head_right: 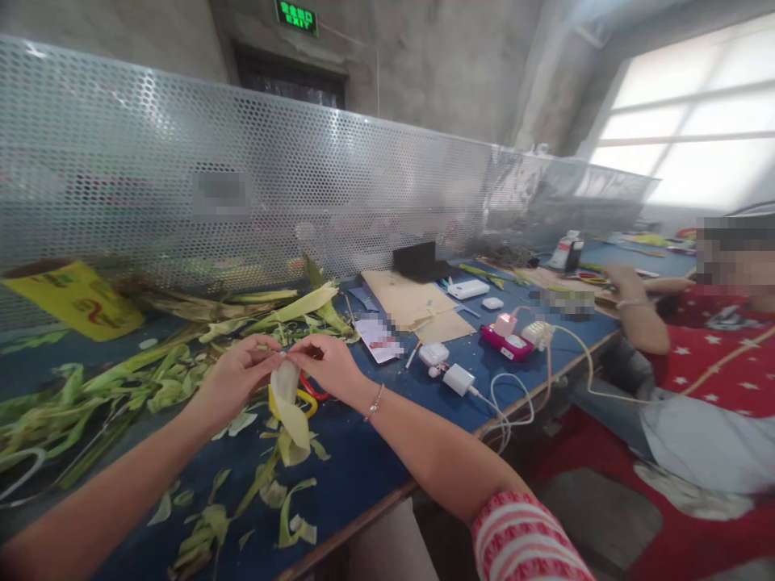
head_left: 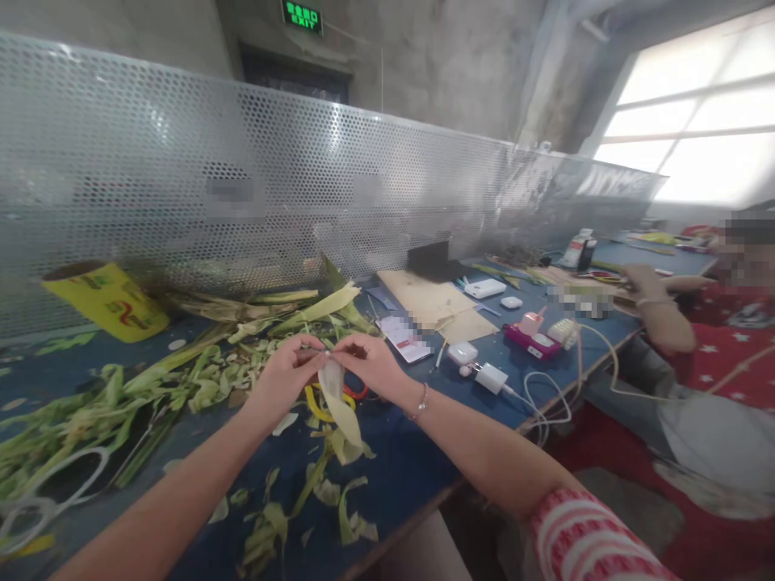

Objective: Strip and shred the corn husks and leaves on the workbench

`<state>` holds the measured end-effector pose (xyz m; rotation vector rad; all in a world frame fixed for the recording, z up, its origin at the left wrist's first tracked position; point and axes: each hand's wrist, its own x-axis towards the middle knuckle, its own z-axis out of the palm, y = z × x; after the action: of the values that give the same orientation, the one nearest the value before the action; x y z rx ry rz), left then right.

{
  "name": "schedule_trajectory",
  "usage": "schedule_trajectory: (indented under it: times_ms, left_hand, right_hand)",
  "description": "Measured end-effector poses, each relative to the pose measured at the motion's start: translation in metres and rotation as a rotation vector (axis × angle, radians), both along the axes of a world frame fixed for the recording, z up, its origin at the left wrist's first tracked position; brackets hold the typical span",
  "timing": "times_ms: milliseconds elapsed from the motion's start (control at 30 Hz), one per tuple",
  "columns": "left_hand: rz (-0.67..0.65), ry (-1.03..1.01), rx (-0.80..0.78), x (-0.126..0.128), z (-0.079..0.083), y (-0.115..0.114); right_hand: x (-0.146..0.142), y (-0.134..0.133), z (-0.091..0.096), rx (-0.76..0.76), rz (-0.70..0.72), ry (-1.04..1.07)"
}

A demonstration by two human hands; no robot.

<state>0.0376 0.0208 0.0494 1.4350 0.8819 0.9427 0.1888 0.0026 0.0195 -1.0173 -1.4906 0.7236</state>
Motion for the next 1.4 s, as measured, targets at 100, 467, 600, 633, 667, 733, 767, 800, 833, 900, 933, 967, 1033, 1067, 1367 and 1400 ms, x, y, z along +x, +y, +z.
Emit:
schedule_trajectory:
  times_ms: [100, 467, 600, 633, 667, 733, 767, 800, 833, 900, 933, 967, 1033, 1067, 1367, 1400]
  left_hand:
    - [0.009, 0.060, 0.033, 0.000, 0.001, 0.001]
    - [-0.012, 0.139, 0.082, -0.008, 0.000, 0.007]
    - [-0.004, 0.122, 0.081, -0.006, 0.001, 0.004]
    - [-0.010, 0.112, 0.071, -0.005, 0.001, 0.003]
    - [-0.015, 0.104, 0.063, -0.006, 0.000, 0.003]
    - [-0.029, 0.097, 0.052, -0.006, -0.001, 0.003]
    - [-0.042, 0.098, 0.049, -0.007, -0.001, 0.003]
    - [-0.056, 0.099, 0.044, -0.007, -0.001, 0.003]
    - [-0.067, 0.100, 0.041, -0.007, -0.001, 0.003]
    - [-0.076, 0.104, 0.037, -0.007, 0.000, 0.003]
    - [-0.072, 0.106, 0.038, -0.007, 0.000, 0.003]
    - [-0.067, 0.110, 0.044, -0.007, 0.001, 0.003]
    - [-0.057, 0.127, 0.067, -0.006, 0.002, 0.001]
    - [-0.051, 0.141, 0.085, -0.006, 0.003, 0.001]
    - [-0.028, 0.271, 0.244, -0.009, 0.004, -0.001]
    - [-0.035, 0.274, 0.248, -0.009, 0.004, 0.000]
  right_hand:
    - [0.000, -0.002, 0.001, 0.042, -0.049, -0.056]
    - [0.002, -0.003, -0.004, 0.135, -0.110, -0.203]
    - [0.002, -0.003, -0.005, 0.159, -0.090, -0.219]
    - [0.002, -0.004, -0.004, 0.168, -0.086, -0.224]
    - [0.002, -0.004, -0.004, 0.180, -0.088, -0.238]
    - [0.001, -0.006, -0.002, 0.218, -0.105, -0.294]
    - [0.001, -0.006, -0.001, 0.242, -0.115, -0.328]
    - [0.001, -0.007, 0.000, 0.267, -0.120, -0.357]
    - [0.002, -0.007, 0.001, 0.291, -0.120, -0.381]
    - [0.003, -0.007, 0.002, 0.328, -0.108, -0.403]
    - [0.003, -0.007, 0.002, 0.339, -0.101, -0.408]
    - [0.004, -0.007, 0.001, 0.345, -0.096, -0.412]
    - [0.005, -0.006, 0.000, 0.349, -0.098, -0.412]
    - [0.006, -0.005, -0.001, 0.350, -0.104, -0.409]
    - [0.008, -0.003, -0.003, 0.342, -0.097, -0.392]
    - [0.008, -0.003, -0.003, 0.342, -0.086, -0.399]
